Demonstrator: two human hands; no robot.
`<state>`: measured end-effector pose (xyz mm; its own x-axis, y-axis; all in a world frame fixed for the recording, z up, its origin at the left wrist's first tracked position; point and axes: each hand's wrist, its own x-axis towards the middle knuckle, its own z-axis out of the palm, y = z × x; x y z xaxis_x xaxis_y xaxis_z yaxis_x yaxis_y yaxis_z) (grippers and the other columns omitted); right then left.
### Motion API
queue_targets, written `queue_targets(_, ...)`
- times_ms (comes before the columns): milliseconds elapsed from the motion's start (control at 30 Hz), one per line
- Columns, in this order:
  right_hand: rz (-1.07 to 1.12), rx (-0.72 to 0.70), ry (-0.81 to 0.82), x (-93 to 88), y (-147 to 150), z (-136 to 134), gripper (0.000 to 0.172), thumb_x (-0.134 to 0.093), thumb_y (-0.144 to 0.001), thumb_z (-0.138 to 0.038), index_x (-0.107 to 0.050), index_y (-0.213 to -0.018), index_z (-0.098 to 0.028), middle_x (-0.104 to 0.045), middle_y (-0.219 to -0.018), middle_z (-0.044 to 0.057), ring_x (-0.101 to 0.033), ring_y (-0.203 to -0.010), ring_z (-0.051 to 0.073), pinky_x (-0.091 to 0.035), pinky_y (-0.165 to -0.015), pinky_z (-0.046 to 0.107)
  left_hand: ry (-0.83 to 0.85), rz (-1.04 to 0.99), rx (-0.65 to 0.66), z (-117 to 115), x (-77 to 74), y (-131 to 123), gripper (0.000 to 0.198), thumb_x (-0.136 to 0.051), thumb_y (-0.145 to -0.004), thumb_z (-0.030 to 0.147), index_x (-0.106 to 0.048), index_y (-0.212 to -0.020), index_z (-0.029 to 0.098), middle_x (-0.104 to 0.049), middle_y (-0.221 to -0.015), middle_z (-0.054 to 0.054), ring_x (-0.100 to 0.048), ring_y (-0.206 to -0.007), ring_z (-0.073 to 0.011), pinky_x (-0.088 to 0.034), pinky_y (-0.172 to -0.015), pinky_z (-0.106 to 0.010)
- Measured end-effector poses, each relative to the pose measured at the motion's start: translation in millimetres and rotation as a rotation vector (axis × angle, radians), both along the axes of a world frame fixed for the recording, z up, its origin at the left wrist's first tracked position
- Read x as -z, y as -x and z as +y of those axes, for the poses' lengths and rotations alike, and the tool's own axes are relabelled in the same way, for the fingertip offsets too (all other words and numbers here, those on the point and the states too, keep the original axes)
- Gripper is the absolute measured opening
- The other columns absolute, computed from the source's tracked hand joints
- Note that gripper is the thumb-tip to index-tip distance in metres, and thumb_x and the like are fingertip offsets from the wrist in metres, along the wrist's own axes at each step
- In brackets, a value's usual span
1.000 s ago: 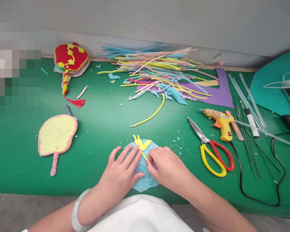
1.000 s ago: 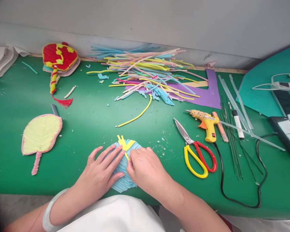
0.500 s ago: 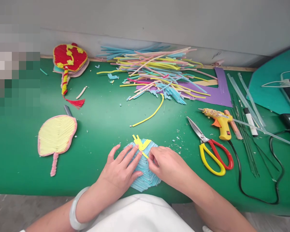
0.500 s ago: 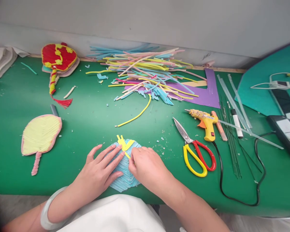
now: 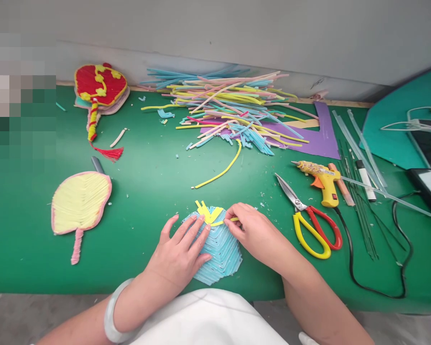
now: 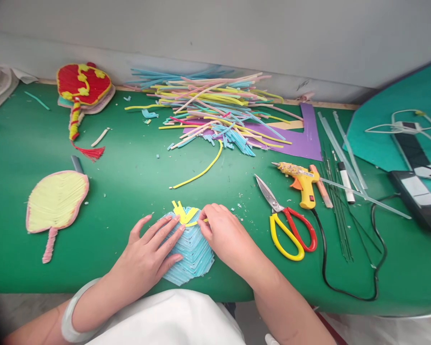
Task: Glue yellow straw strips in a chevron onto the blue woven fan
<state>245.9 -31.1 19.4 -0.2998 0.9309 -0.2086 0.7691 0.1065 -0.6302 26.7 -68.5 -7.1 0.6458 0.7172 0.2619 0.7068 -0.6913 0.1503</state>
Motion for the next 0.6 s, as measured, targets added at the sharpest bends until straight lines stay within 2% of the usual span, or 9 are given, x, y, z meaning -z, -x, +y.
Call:
queue_targets(133,0.106,0.071,0.027,10.9,-1.8,4.5,0.009,-0.051,-0.094,-0.017,-0.057,-0.089,-0.02,-0.063,-0.093,0.003,-0.059,-0.084,0.016,-0.045,-0.072,0.028,0.002,0.001,-0.001,-0.3,1.0,0.1,0.036,-0.053,-0.098,0.035,-0.063,-0.126,0.016,-0.064,-0.132,-0.014,-0.058,-0.123,-0.0302,-0.027,-0.113,-0.055)
queue_targets(333,0.215,0.178,0.057,16.2,1.3,11.6,0.004,-0.054,-0.091,-0.018,-0.056,-0.092,-0.021,-0.062,-0.085,0.0,-0.058,-0.078,0.014,-0.047,-0.071,0.028,-0.012,0.013,0.009,0.1,1.3,0.3,0.034,-0.052,-0.099,0.034,-0.063,-0.124,0.013,-0.065,-0.131,-0.014,-0.059,-0.122,-0.0304,-0.026,-0.114,-0.055)
queue_targets(600,0.251,0.228,0.013,24.5,3.1,14.1,0.01,-0.051,-0.09,-0.021,-0.056,-0.1,-0.02,-0.064,-0.088,0.002,-0.06,-0.078,0.014,-0.05,-0.071,0.029,-0.01,0.009,0.001,-0.1,3.2,-0.4,0.033,-0.052,-0.098,0.034,-0.064,-0.122,0.015,-0.064,-0.132,-0.015,-0.059,-0.123,-0.0299,-0.027,-0.114,-0.055)
